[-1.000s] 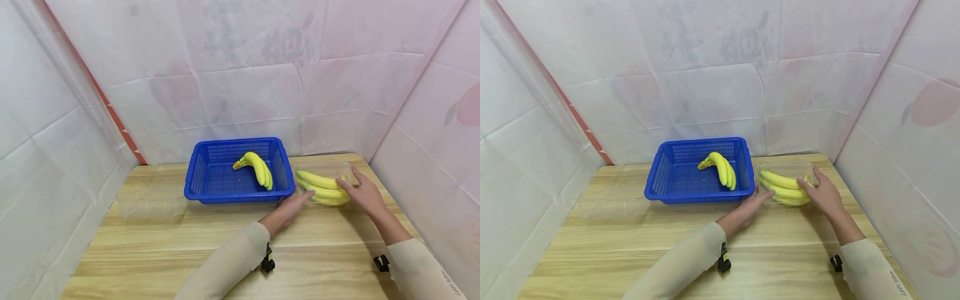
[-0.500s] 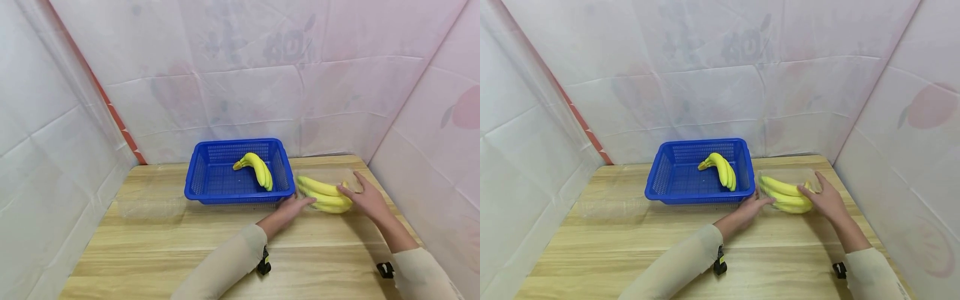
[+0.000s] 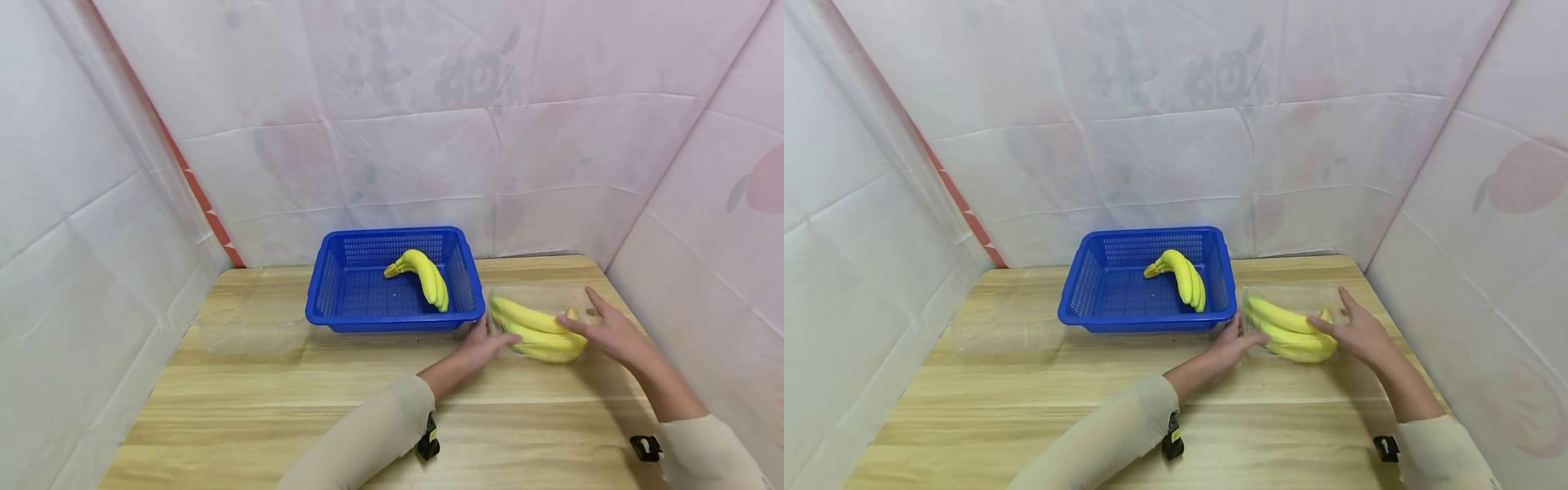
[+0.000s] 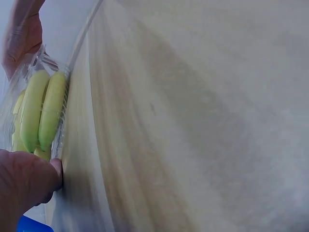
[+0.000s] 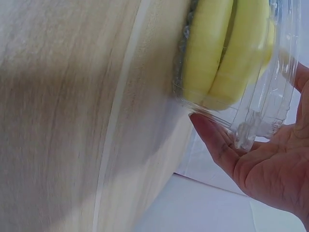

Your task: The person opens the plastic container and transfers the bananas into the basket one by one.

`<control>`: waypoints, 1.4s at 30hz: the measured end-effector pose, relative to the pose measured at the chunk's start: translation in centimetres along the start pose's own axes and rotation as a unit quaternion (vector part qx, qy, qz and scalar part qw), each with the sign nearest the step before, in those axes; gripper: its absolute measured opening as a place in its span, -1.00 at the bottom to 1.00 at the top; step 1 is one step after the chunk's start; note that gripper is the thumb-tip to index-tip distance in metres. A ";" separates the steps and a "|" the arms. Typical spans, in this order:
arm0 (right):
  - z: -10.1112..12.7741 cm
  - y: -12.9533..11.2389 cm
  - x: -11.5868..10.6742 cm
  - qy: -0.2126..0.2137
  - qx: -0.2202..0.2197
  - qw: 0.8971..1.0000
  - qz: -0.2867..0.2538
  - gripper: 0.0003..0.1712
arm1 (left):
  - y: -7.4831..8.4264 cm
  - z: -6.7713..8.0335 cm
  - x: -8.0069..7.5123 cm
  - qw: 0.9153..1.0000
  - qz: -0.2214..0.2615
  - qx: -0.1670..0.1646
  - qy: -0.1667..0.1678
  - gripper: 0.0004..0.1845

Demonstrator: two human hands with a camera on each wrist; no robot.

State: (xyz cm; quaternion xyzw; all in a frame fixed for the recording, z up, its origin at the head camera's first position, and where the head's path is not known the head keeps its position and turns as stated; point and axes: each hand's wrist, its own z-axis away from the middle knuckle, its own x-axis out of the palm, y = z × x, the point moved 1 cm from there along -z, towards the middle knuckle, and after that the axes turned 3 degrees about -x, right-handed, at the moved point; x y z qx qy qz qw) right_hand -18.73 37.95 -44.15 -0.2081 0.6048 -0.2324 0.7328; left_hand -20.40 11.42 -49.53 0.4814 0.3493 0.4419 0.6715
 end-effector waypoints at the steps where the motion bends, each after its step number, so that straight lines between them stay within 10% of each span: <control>1: 0.1 0.0 0.0 0.000 -0.004 1.000 0.006 0.33 | 0.0 0.1 0.0 1.000 0.002 0.003 -0.003 0.10; 14: 2.6 -0.3 -0.1 -0.008 -0.036 0.997 0.064 0.26 | -0.7 3.4 0.0 0.999 -0.037 0.018 -0.015 -0.33; 42: 5.1 -2.4 3.0 0.002 -0.081 0.996 0.024 0.00 | -1.7 8.8 -4.0 0.997 -0.071 -0.006 -0.032 -0.09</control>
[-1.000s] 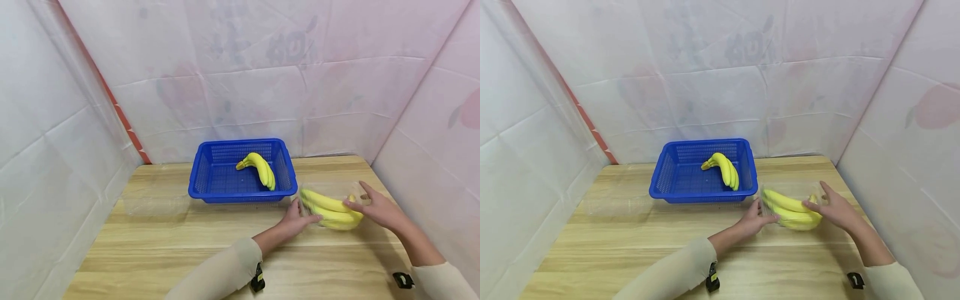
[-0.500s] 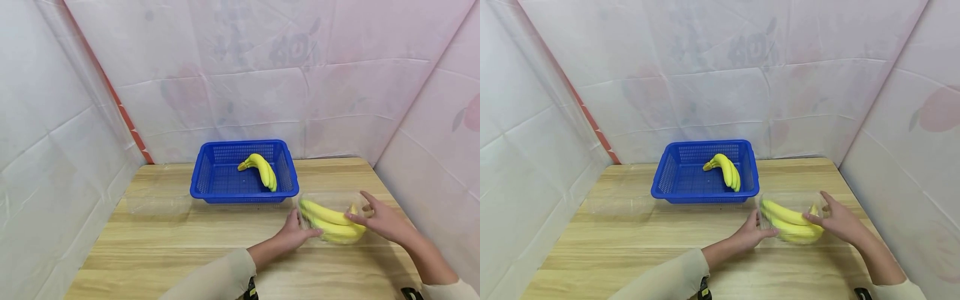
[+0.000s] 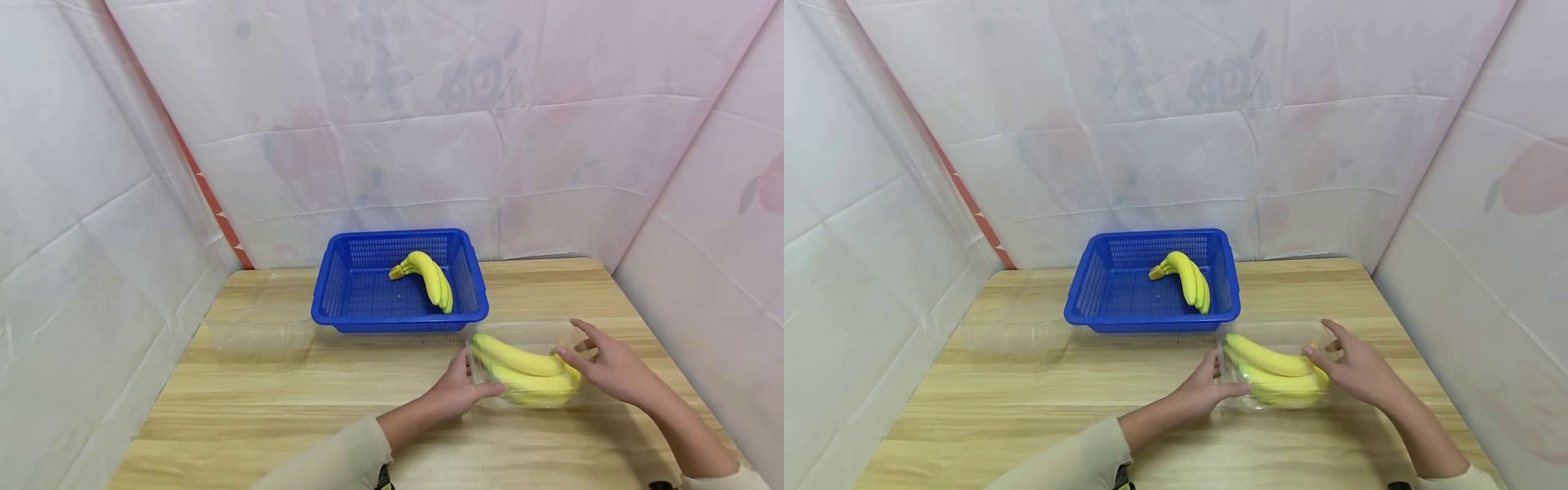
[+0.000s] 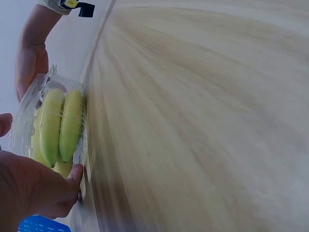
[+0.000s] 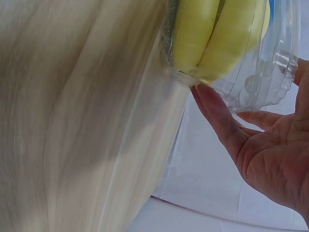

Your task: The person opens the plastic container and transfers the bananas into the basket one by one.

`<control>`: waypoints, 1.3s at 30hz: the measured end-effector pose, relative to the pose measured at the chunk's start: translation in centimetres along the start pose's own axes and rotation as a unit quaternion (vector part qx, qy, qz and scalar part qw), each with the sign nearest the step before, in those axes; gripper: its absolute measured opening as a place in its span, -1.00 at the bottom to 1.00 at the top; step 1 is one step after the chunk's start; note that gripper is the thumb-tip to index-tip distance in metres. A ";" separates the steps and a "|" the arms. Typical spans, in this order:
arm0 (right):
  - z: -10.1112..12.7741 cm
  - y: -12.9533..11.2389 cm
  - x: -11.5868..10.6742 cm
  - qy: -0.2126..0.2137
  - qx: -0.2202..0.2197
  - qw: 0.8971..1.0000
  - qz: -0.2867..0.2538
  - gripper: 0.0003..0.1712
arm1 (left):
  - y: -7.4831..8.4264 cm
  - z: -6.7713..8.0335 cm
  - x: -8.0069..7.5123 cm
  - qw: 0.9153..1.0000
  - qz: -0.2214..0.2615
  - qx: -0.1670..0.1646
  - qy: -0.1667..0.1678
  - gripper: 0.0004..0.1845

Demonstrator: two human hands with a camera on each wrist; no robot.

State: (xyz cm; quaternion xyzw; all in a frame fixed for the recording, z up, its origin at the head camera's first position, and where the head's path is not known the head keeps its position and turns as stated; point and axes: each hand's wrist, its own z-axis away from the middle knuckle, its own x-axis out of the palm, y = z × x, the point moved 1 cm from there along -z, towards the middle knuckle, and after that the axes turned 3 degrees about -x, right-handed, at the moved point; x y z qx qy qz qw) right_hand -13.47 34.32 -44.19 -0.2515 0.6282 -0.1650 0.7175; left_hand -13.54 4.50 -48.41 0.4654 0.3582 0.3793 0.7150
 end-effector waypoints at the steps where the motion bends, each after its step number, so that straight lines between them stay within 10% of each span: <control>1: 0.0 -0.1 0.1 0.000 -0.001 1.000 -0.004 -0.01 | -0.1 0.2 -0.2 1.000 -0.001 -0.001 -0.001 -0.08; 39: -2.0 -6.4 6.0 -0.030 -0.076 0.993 -0.088 -0.07 | -4.0 4.7 -10.3 0.999 0.003 0.034 0.010 -0.05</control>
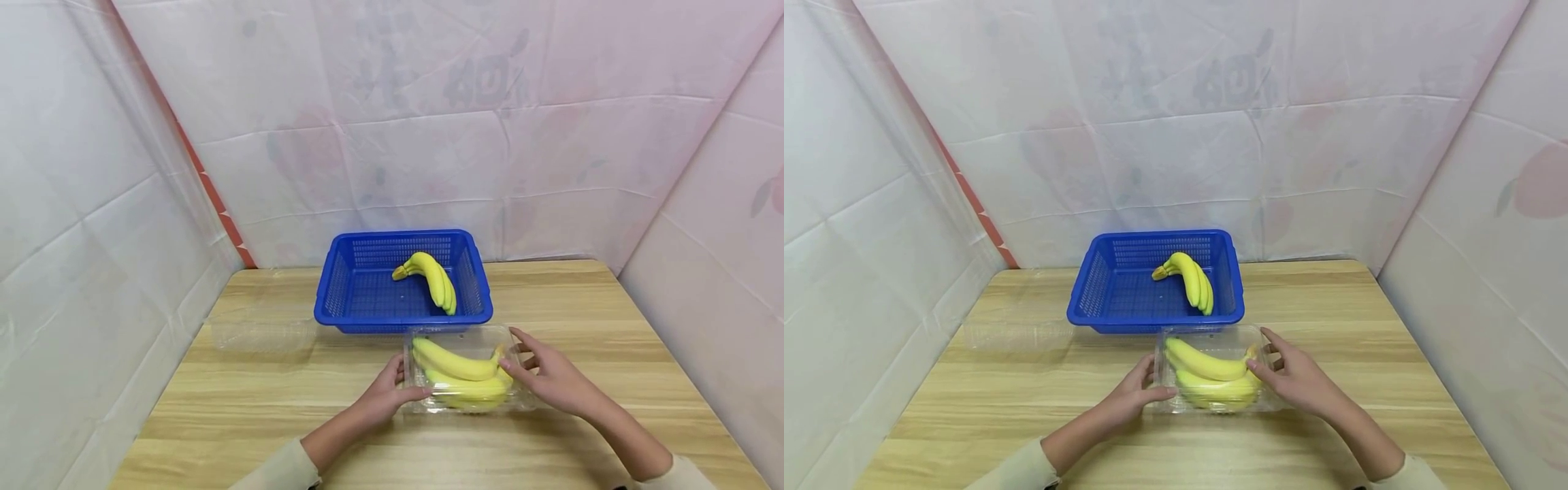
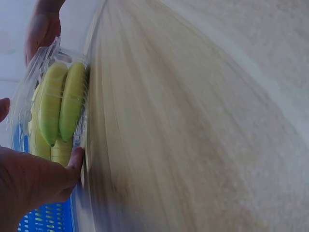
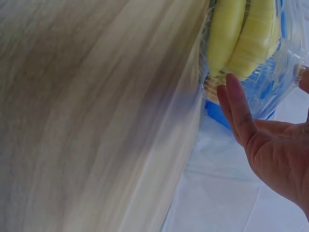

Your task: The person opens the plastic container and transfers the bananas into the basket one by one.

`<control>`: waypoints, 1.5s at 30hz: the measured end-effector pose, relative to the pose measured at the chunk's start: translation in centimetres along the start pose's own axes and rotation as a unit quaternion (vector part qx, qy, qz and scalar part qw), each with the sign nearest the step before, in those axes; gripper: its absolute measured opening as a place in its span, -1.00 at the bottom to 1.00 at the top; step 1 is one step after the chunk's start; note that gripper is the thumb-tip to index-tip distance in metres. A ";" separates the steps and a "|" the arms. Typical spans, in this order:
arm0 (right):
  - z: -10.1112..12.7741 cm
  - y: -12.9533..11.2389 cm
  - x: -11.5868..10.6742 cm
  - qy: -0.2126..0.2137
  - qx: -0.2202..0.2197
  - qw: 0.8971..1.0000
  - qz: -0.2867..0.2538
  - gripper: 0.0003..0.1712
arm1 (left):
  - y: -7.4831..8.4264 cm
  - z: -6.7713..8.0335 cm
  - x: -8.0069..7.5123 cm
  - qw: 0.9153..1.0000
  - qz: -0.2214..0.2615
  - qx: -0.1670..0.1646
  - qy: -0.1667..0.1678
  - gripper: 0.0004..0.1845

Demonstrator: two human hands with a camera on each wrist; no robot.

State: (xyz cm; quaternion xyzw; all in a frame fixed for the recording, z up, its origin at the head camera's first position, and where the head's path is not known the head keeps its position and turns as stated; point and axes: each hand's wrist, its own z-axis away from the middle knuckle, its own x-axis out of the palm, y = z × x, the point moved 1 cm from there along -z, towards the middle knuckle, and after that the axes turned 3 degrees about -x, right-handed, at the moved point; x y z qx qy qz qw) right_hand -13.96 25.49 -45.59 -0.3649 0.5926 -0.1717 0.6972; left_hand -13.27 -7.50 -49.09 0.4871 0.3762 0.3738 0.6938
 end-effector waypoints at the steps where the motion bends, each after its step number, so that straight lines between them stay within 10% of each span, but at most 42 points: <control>1: 0.0 0.1 0.0 0.000 0.000 1.000 -0.001 -0.07 | 0.0 0.0 -0.1 1.000 -0.002 -0.002 0.000 -0.03; 11: 0.8 1.2 -0.6 -0.049 -0.047 0.997 -0.033 -0.02 | 0.1 0.0 -0.2 0.997 -0.078 0.011 0.017 0.14; 17: 1.5 2.1 -0.8 -0.111 -0.063 0.989 -0.072 0.26 | 0.3 -0.2 0.0 0.976 -0.194 0.039 0.090 0.33; 24: 2.0 2.5 -0.7 -0.154 -0.055 0.982 -0.093 0.53 | 0.6 -0.5 -0.2 0.958 -0.254 0.093 0.100 0.27; 31: 2.0 2.8 -0.4 -0.148 -0.046 0.985 -0.071 0.67 | 0.4 -1.2 -0.1 0.922 -0.337 0.179 0.069 0.31; 38: 2.1 2.8 -0.3 -0.137 -0.047 0.988 -0.052 0.67 | 0.3 -1.3 0.2 0.901 -0.379 0.197 0.072 0.27; 45: 2.2 3.2 -0.3 -0.149 -0.052 0.986 -0.054 0.56 | 0.3 -1.3 0.1 0.854 -0.452 0.243 0.090 0.17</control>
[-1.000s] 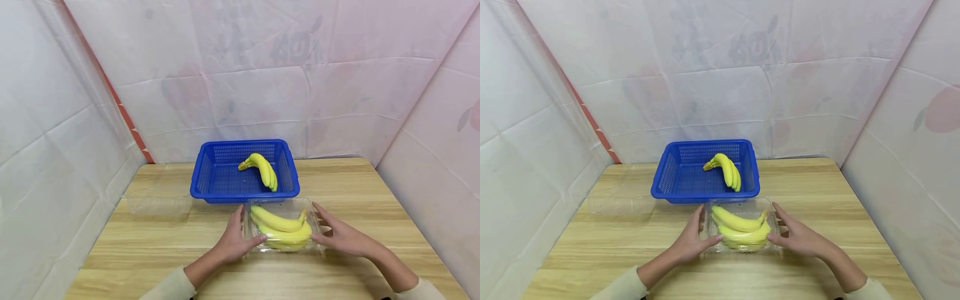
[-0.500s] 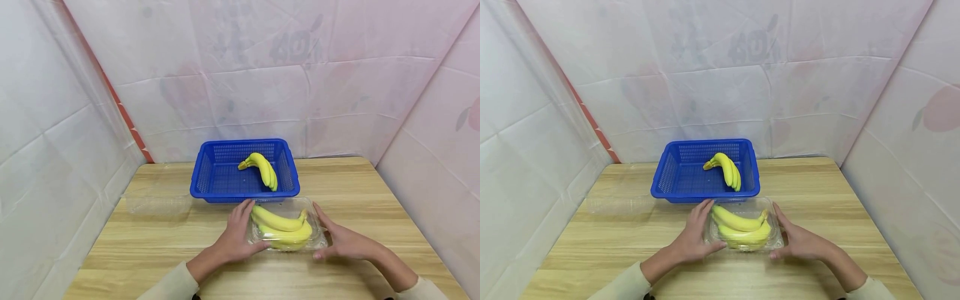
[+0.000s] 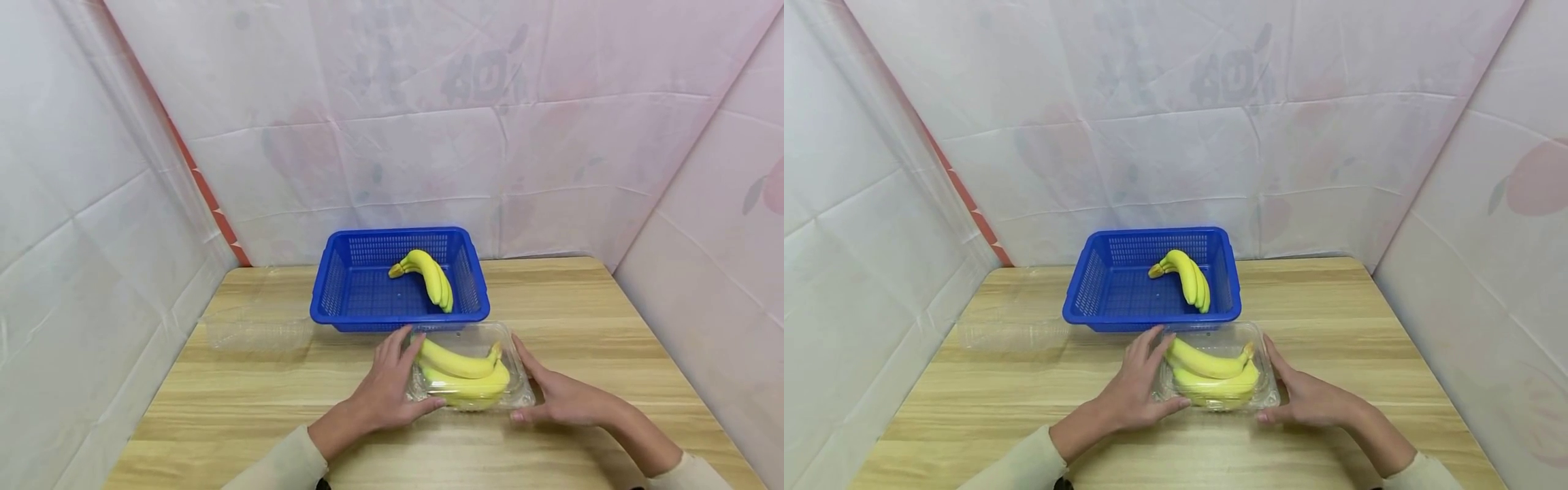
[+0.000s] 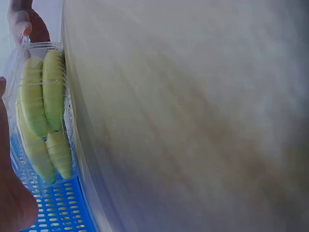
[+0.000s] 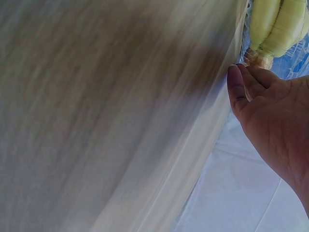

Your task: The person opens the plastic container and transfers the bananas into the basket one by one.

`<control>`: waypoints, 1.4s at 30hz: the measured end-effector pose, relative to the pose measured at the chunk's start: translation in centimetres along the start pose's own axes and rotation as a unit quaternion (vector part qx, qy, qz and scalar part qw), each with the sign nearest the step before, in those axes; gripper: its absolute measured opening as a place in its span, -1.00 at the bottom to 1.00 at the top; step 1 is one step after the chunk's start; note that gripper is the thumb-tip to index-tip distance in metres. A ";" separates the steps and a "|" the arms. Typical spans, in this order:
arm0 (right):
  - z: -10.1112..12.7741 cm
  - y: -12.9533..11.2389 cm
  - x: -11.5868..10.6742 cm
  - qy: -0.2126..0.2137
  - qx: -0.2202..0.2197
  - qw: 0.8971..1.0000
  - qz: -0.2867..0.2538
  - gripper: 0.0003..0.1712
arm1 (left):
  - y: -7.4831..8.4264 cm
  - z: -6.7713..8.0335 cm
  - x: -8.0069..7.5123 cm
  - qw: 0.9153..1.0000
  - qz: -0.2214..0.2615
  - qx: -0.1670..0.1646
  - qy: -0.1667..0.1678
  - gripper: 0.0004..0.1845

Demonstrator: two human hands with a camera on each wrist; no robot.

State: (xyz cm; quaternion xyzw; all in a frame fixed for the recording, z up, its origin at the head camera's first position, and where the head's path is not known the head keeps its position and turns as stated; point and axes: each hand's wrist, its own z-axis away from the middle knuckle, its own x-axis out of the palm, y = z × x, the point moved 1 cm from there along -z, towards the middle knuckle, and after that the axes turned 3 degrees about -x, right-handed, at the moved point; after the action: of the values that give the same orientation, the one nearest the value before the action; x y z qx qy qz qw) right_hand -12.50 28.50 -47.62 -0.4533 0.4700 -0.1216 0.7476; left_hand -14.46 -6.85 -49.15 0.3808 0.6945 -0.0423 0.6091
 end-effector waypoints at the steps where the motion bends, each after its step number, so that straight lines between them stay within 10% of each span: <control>1: 0.0 0.0 0.0 0.000 0.002 1.000 0.003 0.55 | 0.0 -0.1 0.0 1.000 -0.012 0.012 0.001 0.14; 13: -0.1 -0.1 0.1 -0.020 -0.018 1.000 0.000 0.47 | 1.9 -2.6 -1.0 0.982 -0.122 0.135 -0.044 -0.04; 42: 0.9 0.0 0.7 -0.013 0.013 1.000 -0.006 0.39 | 5.0 -5.0 -0.2 0.969 -0.189 0.115 -0.111 0.00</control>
State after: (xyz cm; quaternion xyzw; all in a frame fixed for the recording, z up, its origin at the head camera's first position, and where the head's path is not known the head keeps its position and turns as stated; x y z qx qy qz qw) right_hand -11.41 28.64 -47.91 -0.4480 0.4560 -0.1263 0.7586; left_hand -15.62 -0.76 -45.68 0.3033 0.6720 -0.2782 0.6157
